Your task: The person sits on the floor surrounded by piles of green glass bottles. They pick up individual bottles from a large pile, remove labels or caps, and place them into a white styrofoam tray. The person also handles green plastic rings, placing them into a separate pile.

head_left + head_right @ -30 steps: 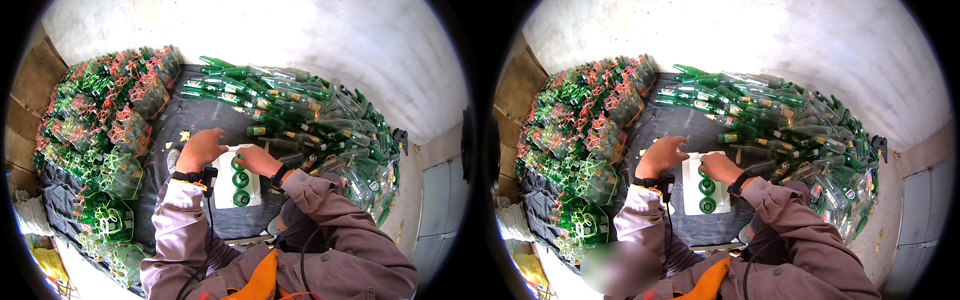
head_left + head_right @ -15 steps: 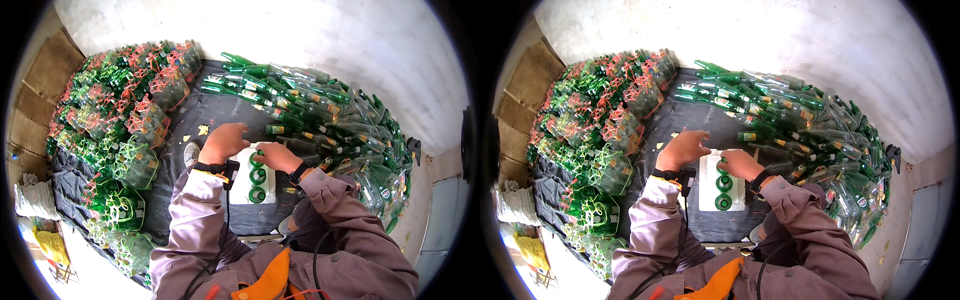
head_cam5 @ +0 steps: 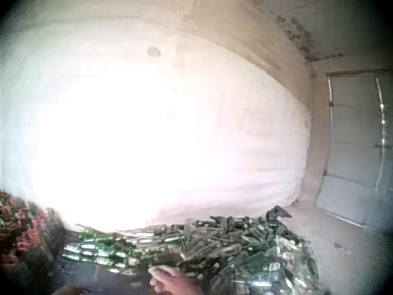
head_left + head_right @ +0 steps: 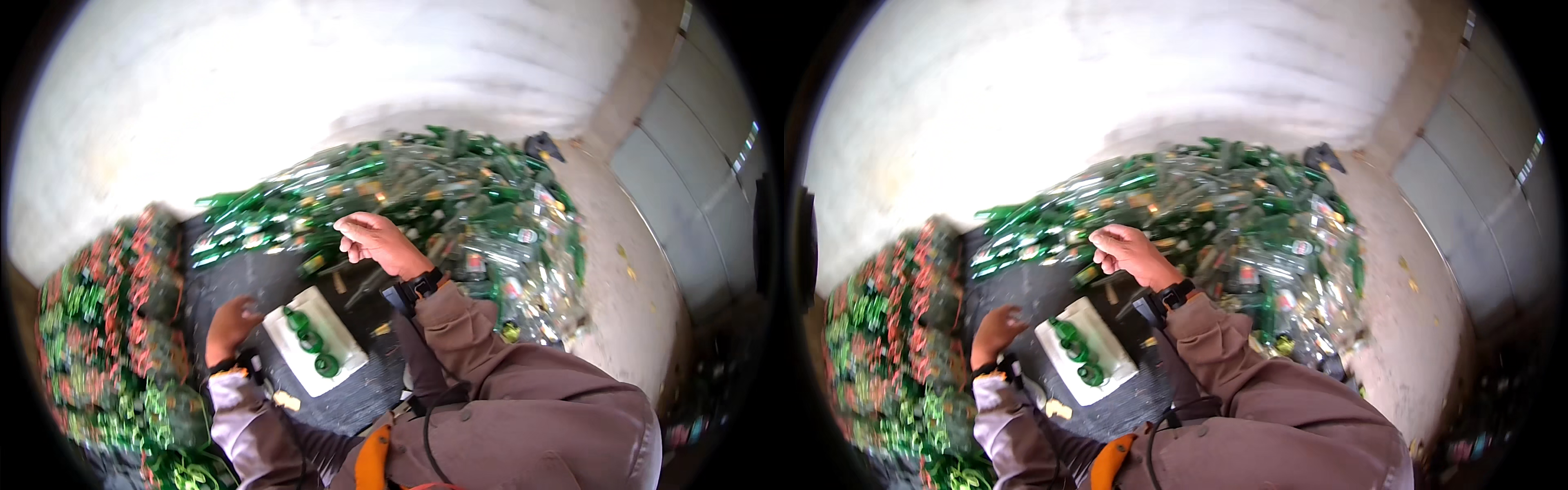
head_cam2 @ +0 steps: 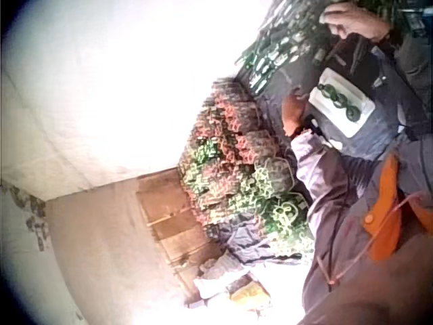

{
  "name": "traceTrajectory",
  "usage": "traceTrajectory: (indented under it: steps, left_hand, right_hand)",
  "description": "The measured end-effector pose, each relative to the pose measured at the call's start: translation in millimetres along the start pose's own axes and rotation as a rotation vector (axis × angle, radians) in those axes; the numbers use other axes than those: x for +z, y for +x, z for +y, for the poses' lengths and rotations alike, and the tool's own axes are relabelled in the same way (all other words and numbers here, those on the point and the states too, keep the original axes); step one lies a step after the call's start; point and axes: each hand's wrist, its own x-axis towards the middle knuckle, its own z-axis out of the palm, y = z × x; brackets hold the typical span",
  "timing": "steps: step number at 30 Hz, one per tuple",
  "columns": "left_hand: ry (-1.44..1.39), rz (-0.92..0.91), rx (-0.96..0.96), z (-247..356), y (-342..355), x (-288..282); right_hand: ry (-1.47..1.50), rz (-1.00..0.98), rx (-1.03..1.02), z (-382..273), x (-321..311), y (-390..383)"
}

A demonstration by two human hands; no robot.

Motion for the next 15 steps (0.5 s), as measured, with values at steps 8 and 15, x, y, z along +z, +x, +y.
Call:
traceTrajectory:
  steps: [8, 15]
  left_hand:
    - [-0.426, 0.107, 0.122, 54, -23, -20]
    - [-0.529, 0.116, 0.15, 103, -56, -46]
  right_hand:
    - [0.108, 0.536, -0.091, -3, -166, -126]
    - [0.018, 0.822, 0.268, 159, -298, -255]
